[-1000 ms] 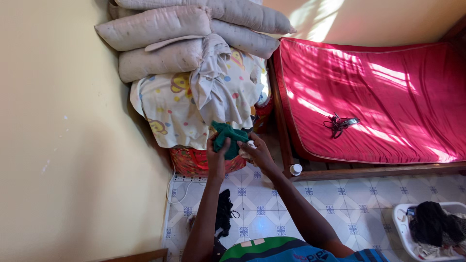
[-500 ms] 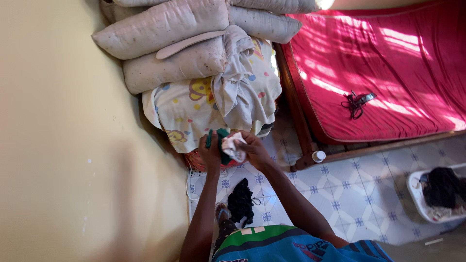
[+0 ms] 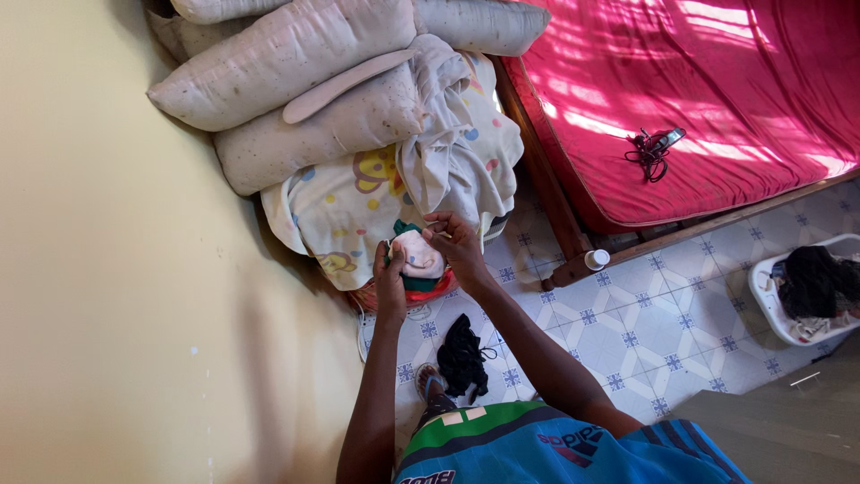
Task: The person untangles a power adapter cord, picks up a small cloth and a black shirt from the floor, then washes the shirt in a green bucket of water and wrings it out.
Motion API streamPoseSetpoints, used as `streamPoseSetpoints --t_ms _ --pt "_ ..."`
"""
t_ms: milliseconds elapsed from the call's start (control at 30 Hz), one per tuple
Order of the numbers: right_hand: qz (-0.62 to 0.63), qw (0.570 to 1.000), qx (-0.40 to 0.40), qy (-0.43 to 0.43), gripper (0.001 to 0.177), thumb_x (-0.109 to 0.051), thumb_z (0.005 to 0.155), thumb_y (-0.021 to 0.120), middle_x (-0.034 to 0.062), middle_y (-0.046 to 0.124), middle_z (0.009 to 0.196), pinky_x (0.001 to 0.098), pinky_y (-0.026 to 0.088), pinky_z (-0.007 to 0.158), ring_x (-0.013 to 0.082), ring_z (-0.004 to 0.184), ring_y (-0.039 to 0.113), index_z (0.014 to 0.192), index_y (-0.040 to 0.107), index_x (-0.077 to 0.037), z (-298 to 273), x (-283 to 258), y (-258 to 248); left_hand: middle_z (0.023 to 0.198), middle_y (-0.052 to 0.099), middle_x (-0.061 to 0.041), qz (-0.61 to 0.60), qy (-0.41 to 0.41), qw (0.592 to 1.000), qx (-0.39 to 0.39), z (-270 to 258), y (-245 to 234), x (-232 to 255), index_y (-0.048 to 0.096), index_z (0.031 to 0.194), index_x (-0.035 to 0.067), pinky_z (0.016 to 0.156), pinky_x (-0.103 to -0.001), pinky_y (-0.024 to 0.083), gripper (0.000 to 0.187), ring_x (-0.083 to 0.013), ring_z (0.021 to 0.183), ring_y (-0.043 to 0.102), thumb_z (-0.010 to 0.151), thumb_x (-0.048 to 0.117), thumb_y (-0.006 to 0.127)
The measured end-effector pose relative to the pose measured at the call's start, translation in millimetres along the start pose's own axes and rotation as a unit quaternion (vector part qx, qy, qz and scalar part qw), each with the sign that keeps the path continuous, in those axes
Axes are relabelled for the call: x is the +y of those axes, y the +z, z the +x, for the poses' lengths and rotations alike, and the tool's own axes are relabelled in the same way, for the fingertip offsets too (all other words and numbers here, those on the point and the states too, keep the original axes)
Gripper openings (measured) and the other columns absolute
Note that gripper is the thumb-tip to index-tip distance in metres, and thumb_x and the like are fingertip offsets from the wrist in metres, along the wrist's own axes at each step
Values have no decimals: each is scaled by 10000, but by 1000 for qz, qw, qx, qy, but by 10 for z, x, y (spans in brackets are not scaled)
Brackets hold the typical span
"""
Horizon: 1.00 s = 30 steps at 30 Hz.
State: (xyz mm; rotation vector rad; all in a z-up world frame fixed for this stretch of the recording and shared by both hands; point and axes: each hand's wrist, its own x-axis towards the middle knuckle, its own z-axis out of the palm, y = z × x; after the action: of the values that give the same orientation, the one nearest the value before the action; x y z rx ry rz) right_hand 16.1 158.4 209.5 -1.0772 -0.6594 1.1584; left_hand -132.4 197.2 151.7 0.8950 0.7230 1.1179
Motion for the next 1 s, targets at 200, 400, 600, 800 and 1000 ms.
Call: streamPoseSetpoints --t_ms 200,400,600,800,1000 --pt "43 998 2 -46 132 -67 958 723 -10 661 948 211 537 762 52 852 637 1061 649 -31 138 237 72 1018 571 -15 -44 31 998 -44 68 -233 -247 594 1134 3 840 -270 456 377 -91 937 514 1130 379 599" --pt "-50 997 -15 -64 151 -140 994 717 0 655 1008 223 512 754 47 861 595 1082 660 -30 138 79 121 1112 686 -43 -108 -83 991 -16 -19 -109 -56 618 1208 33 866 -314 557 636 -135 1010 658 987 611 475" --pt "-160 964 -171 -125 348 -150 917 790 33 609 1179 254 533 937 74 1074 619 1166 589 -11 -79 -251 -140 1116 683 -105 -99 -78 992 2 80 28 -186 629 1203 -24 862 -349 569 726 -173 992 671 1011 662 488" --pt "-88 995 -44 -12 288 -122 899 798 24 747 988 258 573 758 105 883 695 1134 684 0 -428 -345 -1117 1192 694 -60 -97 -211 967 -107 46 581 -633 624 1268 24 968 -348 527 828 -171 1080 650 931 743 387" --pt "-18 976 201 -86 242 -190 1006 781 -2 669 942 200 422 615 53 783 581 1129 617 -60 -1171 -771 -2537 1208 679 -65 -136 -364 912 -135 -138 1689 -1507 624 1244 64 1024 -422 501 866 -213 1101 647 920 794 289"
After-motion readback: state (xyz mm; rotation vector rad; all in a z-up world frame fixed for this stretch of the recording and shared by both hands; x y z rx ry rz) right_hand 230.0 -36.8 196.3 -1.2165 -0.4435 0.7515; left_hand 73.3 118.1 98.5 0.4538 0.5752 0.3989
